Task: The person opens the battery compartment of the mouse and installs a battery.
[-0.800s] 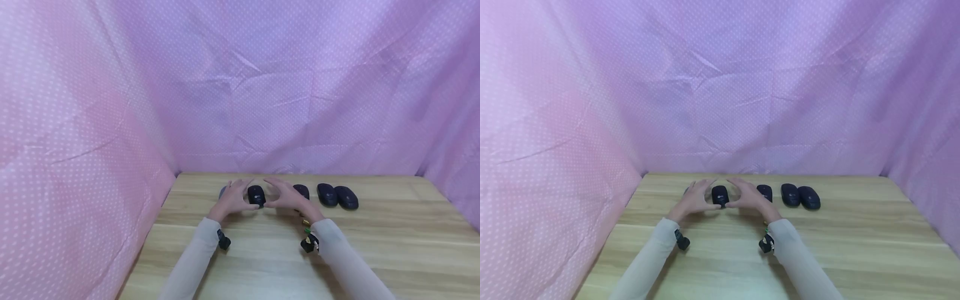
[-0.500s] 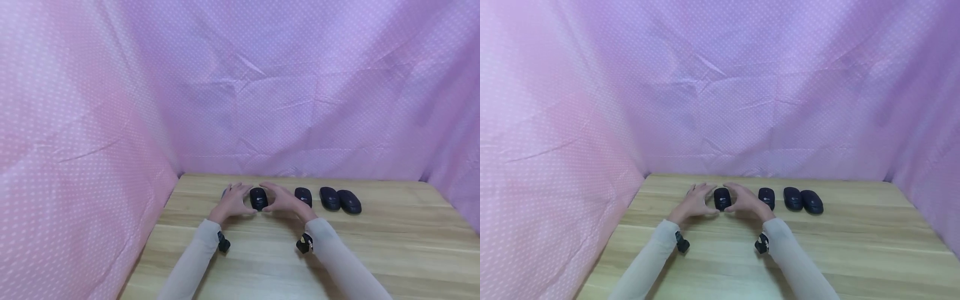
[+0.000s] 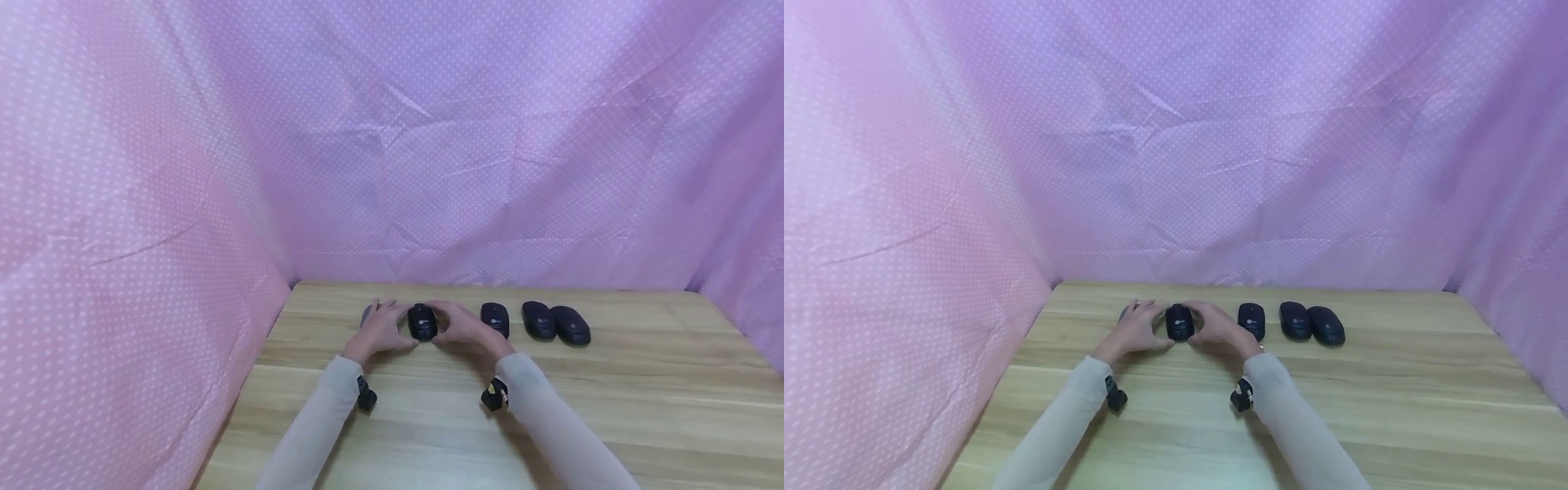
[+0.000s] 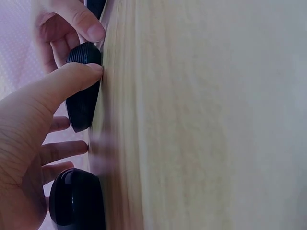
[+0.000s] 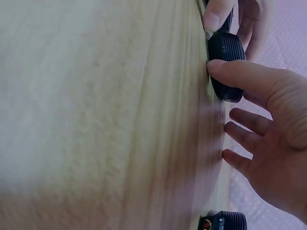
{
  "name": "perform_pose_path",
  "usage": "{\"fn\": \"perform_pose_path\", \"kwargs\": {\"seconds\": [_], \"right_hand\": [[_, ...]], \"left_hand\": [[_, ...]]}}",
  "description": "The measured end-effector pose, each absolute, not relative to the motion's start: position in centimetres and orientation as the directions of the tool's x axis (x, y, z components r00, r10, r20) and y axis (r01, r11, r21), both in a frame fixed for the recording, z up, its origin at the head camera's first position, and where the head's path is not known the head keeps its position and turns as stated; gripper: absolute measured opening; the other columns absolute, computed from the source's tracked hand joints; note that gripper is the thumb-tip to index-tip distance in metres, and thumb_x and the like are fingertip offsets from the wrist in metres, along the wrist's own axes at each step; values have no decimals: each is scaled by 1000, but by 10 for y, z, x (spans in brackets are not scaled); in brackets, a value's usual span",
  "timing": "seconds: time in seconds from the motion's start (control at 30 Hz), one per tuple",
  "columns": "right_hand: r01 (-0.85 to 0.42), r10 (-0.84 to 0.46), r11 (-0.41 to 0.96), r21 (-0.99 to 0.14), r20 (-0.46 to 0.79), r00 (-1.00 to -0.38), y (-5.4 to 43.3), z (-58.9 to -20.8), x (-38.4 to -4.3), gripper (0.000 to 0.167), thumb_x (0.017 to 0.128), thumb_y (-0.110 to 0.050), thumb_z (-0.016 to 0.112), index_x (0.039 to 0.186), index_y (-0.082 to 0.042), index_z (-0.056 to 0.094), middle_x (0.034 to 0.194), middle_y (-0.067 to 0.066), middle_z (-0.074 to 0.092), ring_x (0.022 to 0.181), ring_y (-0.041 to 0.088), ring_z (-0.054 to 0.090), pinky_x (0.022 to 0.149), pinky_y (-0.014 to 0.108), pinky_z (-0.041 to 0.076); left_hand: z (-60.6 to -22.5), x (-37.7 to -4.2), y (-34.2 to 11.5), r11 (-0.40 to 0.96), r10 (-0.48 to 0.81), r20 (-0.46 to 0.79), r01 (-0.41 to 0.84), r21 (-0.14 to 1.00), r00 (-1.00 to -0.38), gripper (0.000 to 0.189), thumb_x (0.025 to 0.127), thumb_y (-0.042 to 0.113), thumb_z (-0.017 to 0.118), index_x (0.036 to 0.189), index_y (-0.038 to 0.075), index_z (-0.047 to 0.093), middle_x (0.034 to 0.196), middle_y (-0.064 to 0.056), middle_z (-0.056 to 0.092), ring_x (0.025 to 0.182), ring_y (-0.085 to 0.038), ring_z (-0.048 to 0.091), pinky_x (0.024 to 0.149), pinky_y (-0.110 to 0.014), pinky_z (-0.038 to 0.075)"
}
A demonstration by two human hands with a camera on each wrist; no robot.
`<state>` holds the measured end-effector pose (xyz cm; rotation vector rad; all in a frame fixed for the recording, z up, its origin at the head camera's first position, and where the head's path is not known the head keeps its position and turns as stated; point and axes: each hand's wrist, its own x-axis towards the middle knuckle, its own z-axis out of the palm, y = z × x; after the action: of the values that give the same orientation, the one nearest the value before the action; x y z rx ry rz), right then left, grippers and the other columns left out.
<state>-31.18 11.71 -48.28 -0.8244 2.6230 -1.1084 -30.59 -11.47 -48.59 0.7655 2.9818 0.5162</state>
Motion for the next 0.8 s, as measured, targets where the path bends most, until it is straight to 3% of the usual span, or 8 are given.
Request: {"fn": "perform_pose_path", "kwargs": {"seconds": [0.23, 0.47, 0.6, 0.8], "right_hand": [[-397, -531, 579, -712, 39, -846, 110, -485, -307, 81, 76, 2, 83, 148, 2, 47, 146, 24, 55, 132, 37, 56, 109, 50, 49], [-350, -504, 591, -727, 5, -863, 111, -480, -307, 81, 77, -2, 85, 149, 0, 48, 149, 23, 53, 138, 40, 50, 116, 54, 42], [-343, -526, 531, -775, 16, -851, 117, -475, -310, 78, 79, -7, 85, 147, 1, 49, 149, 23, 53, 136, 42, 52, 116, 54, 42], [-382, -557, 405, -831, 106, -823, 128, -460, -309, 65, 86, -16, 82, 143, -1, 55, 140, 23, 61, 125, 40, 62, 107, 51, 51]], "left_hand": [[-489, -303, -114, 823, 459, 51, 446, 351, -887, 82, 81, 47, 82, 150, 16, 51, 153, -11, 53, 150, -36, 38, 127, -61, 12], [-487, -300, -110, 809, 450, 77, 443, 386, -890, 81, 80, 43, 83, 149, 14, 52, 146, -10, 58, 140, -32, 48, 125, -55, 27], [-483, -300, -105, 783, 449, 118, 453, 426, -886, 77, 82, 37, 84, 149, 15, 52, 147, -6, 59, 137, -29, 51, 121, -50, 34], [-471, -296, -97, 730, 440, 222, 490, 476, -870, 63, 90, 23, 79, 146, 8, 54, 143, -12, 61, 134, -29, 57, 117, -46, 43]]}}
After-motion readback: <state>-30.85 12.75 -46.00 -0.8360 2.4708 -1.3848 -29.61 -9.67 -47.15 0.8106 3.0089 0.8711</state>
